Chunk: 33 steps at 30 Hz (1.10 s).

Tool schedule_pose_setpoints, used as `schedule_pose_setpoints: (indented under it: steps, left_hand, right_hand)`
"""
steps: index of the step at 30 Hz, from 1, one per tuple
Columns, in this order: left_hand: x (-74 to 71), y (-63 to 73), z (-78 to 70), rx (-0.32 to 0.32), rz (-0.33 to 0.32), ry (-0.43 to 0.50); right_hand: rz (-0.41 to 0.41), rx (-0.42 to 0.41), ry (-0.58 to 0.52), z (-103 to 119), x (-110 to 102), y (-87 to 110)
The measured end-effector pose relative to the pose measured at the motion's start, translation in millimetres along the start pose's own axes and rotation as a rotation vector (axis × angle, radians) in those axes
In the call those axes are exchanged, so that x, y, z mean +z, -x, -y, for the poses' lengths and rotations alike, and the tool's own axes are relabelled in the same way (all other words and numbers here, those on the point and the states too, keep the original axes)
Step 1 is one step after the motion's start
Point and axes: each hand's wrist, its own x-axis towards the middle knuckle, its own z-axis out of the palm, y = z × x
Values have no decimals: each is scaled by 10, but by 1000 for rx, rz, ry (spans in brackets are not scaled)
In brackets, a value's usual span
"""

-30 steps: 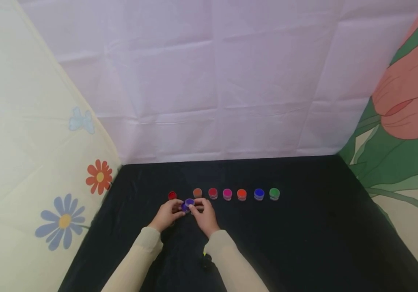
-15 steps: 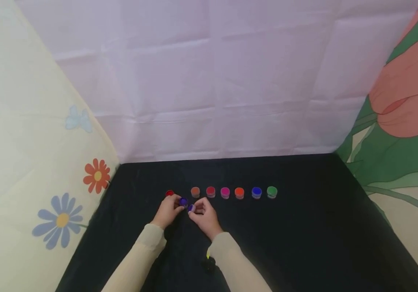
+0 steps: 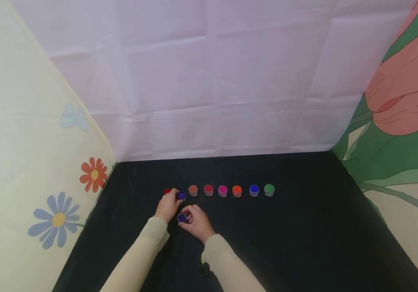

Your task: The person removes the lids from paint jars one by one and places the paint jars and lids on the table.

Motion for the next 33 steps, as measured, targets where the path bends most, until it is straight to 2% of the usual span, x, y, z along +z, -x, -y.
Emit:
schedule_pose_setpoints:
  steps: [4,9,13,21,24,28,33]
  left_hand:
    - [-3,-18,-31,-4,-24,-9]
    - [-14,-32,-73,-36,-24,-4]
    - [-26,-49,-90,-57,-24,1]
    - [-35,-38,-117,-109,18,24]
    - [-46,-13,-121,-106,7,27]
    - [-46,42,-99,-67,-19,6]
    - [-61,125,-69,-44,-90,38]
  right_hand:
    - [-22,-14,63,20,40,10]
    - [-27,-31,136,34,76,6]
    - [-36,-36,157,42,78,-4]
    - [-17,-11,144,43,61,22]
    - [-6,0,145,50,54,23]
    - [33,13,132,62,21,24]
    - [69,43,74,76,-76,51]
